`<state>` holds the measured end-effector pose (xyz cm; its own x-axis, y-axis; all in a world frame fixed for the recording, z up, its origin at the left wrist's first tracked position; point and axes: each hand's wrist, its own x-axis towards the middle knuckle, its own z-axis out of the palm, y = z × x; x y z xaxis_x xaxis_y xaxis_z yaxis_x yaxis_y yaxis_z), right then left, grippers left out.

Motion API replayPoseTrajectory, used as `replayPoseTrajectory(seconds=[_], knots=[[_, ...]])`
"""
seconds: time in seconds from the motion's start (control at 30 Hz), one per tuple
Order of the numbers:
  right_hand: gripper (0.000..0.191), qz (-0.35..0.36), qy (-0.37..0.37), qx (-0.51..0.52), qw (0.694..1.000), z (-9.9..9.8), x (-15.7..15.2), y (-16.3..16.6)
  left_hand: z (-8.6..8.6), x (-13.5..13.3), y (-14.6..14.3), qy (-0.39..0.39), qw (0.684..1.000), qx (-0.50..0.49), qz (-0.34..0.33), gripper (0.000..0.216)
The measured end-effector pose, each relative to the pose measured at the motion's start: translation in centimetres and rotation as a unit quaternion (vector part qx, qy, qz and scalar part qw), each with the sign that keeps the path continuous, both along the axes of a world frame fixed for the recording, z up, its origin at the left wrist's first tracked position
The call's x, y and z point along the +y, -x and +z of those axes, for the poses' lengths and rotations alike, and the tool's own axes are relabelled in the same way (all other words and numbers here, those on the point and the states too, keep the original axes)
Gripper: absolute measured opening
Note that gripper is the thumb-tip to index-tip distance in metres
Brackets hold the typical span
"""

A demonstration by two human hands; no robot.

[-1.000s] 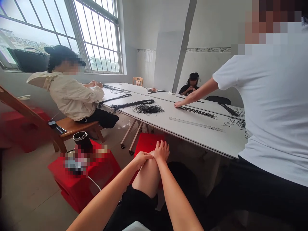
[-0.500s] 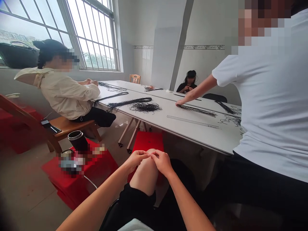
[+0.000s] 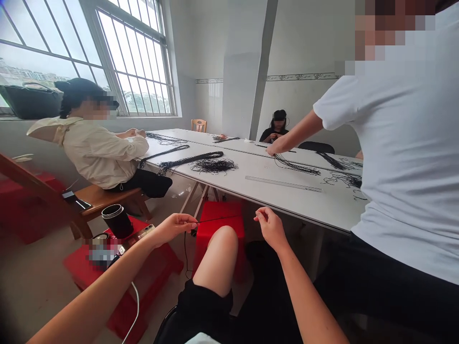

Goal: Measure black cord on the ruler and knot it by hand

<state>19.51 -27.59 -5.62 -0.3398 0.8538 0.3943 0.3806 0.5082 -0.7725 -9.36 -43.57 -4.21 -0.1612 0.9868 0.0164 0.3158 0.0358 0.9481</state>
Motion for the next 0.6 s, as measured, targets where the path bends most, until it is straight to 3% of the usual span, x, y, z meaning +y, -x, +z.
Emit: replayPoseTrajectory(seconds=[0.4, 0.6], knots=[[0.03, 0.036, 0.058, 0.085, 0.994, -2.0, -0.1, -0.7, 8.6, 0.5, 0.7, -0.012, 0.984, 0.172, 0.055, 0.023], [0.04, 0.064, 0.121, 0.18, 0.974, -2.6, -1.2, 0.3, 13.2, -0.3, -0.1, -0.022, 0.913, 0.399, 0.083, 0.018]])
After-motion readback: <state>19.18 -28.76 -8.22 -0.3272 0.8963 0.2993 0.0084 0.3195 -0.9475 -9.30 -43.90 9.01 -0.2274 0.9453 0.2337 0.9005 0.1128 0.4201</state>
